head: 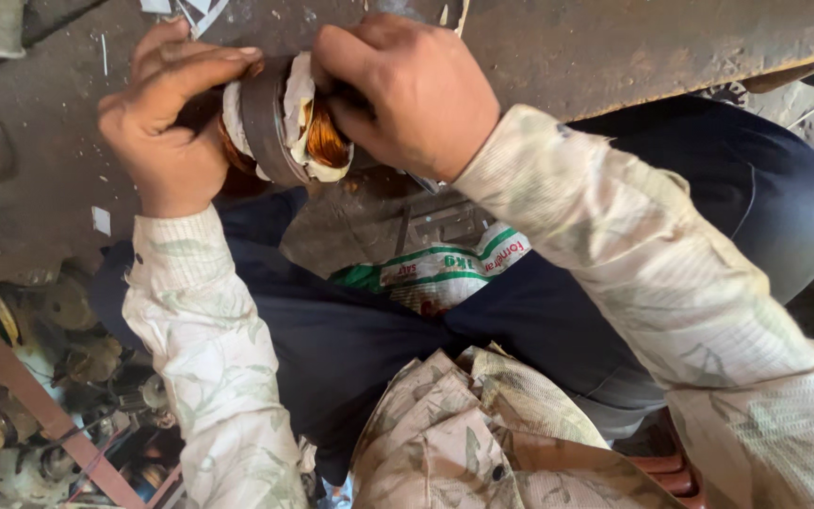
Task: The person winds copper wire around a cylindrical motor stator core by hand. They carefully feed the wire into the slots of the stator, adjusting the bundle and ensuring the wire is seated correctly within the grooves.
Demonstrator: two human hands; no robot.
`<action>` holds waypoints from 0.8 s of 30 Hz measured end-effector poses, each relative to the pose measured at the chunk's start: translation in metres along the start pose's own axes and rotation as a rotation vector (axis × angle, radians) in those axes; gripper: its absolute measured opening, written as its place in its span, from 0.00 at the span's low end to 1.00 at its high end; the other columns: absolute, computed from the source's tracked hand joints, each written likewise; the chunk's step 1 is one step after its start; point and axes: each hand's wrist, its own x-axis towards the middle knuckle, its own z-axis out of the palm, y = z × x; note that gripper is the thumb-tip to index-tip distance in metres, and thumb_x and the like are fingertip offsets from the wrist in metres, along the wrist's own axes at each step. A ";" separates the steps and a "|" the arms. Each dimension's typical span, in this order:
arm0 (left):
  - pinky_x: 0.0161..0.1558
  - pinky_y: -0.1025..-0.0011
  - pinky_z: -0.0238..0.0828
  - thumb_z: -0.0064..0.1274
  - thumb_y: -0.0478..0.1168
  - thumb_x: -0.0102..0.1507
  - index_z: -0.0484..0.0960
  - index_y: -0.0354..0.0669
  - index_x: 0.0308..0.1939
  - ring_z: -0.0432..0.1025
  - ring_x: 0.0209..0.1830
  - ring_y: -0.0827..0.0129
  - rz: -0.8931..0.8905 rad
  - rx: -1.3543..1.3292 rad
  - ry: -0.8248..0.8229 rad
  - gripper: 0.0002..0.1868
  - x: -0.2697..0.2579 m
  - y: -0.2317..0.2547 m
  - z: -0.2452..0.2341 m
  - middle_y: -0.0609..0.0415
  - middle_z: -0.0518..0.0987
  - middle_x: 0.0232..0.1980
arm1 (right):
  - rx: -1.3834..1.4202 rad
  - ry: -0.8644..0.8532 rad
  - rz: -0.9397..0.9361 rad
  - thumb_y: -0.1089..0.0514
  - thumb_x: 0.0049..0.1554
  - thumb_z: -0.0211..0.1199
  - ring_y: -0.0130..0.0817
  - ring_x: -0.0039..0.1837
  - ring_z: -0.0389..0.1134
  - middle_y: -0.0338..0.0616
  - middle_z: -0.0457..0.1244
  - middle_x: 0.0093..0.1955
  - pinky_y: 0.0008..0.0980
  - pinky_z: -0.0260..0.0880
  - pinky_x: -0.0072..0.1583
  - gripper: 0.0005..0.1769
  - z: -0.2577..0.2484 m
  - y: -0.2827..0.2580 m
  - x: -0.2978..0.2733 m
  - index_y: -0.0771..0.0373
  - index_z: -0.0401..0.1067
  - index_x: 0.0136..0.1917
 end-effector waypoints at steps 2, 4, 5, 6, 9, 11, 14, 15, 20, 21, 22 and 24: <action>0.75 0.52 0.62 0.62 0.21 0.65 0.85 0.37 0.48 0.81 0.57 0.61 -0.022 0.015 -0.003 0.11 0.000 0.004 -0.001 0.49 0.87 0.52 | 0.031 -0.039 -0.033 0.58 0.59 0.73 0.48 0.48 0.72 0.49 0.67 0.46 0.43 0.73 0.50 0.17 -0.020 0.003 0.003 0.62 0.71 0.58; 0.75 0.52 0.63 0.57 0.19 0.60 0.83 0.35 0.51 0.79 0.59 0.57 0.032 0.151 0.030 0.17 -0.002 0.008 -0.001 0.48 0.86 0.54 | 0.046 -0.040 -0.102 0.57 0.59 0.73 0.46 0.49 0.73 0.50 0.69 0.49 0.41 0.74 0.50 0.21 -0.044 0.003 -0.002 0.63 0.72 0.62; 0.74 0.52 0.64 0.55 0.18 0.58 0.83 0.34 0.52 0.78 0.61 0.55 0.058 0.218 0.046 0.20 -0.005 0.011 0.001 0.47 0.85 0.55 | 0.059 -0.076 -0.055 0.57 0.61 0.73 0.45 0.48 0.73 0.49 0.69 0.48 0.40 0.75 0.50 0.19 -0.056 0.002 -0.008 0.62 0.72 0.64; 0.73 0.53 0.62 0.61 0.22 0.59 0.81 0.34 0.53 0.75 0.61 0.52 0.064 0.298 0.146 0.19 -0.011 0.014 0.004 0.47 0.82 0.56 | 0.078 -0.111 -0.014 0.58 0.64 0.73 0.43 0.47 0.74 0.48 0.70 0.48 0.39 0.75 0.50 0.18 -0.068 0.000 -0.014 0.61 0.73 0.65; 0.64 0.58 0.64 0.72 0.30 0.62 0.80 0.36 0.52 0.70 0.59 0.49 -0.096 0.435 0.427 0.19 -0.035 0.023 0.013 0.47 0.75 0.58 | 0.158 -0.139 -0.008 0.61 0.62 0.70 0.45 0.41 0.73 0.51 0.71 0.47 0.41 0.75 0.46 0.16 -0.066 -0.004 -0.015 0.61 0.75 0.63; 0.50 0.65 0.70 0.69 0.31 0.63 0.81 0.38 0.47 0.75 0.50 0.53 -0.455 0.362 0.561 0.13 -0.053 0.027 0.022 0.46 0.74 0.53 | 0.166 -0.167 0.007 0.62 0.59 0.68 0.49 0.38 0.72 0.54 0.71 0.43 0.44 0.75 0.44 0.18 -0.052 -0.006 -0.014 0.63 0.76 0.63; 0.48 0.65 0.71 0.61 0.33 0.65 0.81 0.38 0.50 0.76 0.50 0.52 -0.562 0.155 0.410 0.10 -0.067 0.023 0.029 0.44 0.79 0.55 | 0.067 -0.271 0.105 0.61 0.58 0.67 0.51 0.37 0.72 0.55 0.69 0.35 0.46 0.74 0.43 0.18 -0.025 -0.006 -0.009 0.63 0.76 0.62; 0.54 0.63 0.71 0.59 0.31 0.67 0.79 0.38 0.55 0.76 0.55 0.51 -0.456 0.171 0.328 0.12 -0.071 0.022 0.032 0.44 0.79 0.58 | 0.015 -0.313 0.132 0.60 0.59 0.67 0.52 0.37 0.72 0.55 0.69 0.35 0.47 0.74 0.43 0.15 -0.017 -0.005 -0.007 0.62 0.76 0.59; 0.69 0.58 0.70 0.56 0.29 0.70 0.69 0.34 0.68 0.71 0.69 0.45 -0.200 0.229 0.064 0.22 -0.078 0.020 0.034 0.40 0.70 0.70 | 0.031 -0.248 0.041 0.61 0.59 0.66 0.57 0.45 0.72 0.56 0.69 0.45 0.49 0.73 0.48 0.11 -0.011 0.000 -0.009 0.67 0.74 0.55; 0.69 0.56 0.69 0.58 0.30 0.68 0.69 0.33 0.68 0.70 0.70 0.42 -0.169 0.238 0.054 0.25 -0.078 0.020 0.032 0.39 0.69 0.71 | 0.042 -0.216 0.008 0.62 0.59 0.66 0.58 0.48 0.71 0.58 0.69 0.48 0.49 0.72 0.50 0.12 -0.010 0.001 -0.010 0.68 0.74 0.55; 0.70 0.53 0.69 0.59 0.32 0.66 0.68 0.31 0.69 0.68 0.70 0.39 -0.136 0.243 0.044 0.28 -0.078 0.020 0.031 0.38 0.67 0.72 | 0.050 -0.186 -0.023 0.63 0.58 0.65 0.59 0.50 0.71 0.60 0.68 0.51 0.48 0.72 0.51 0.13 -0.010 0.002 -0.010 0.69 0.73 0.56; 0.68 0.54 0.70 0.60 0.34 0.66 0.68 0.31 0.68 0.69 0.69 0.38 -0.127 0.297 0.035 0.28 -0.078 0.020 0.034 0.38 0.64 0.72 | 0.096 -0.201 -0.041 0.64 0.59 0.66 0.58 0.54 0.70 0.60 0.67 0.53 0.47 0.73 0.56 0.12 -0.010 0.009 -0.006 0.70 0.72 0.56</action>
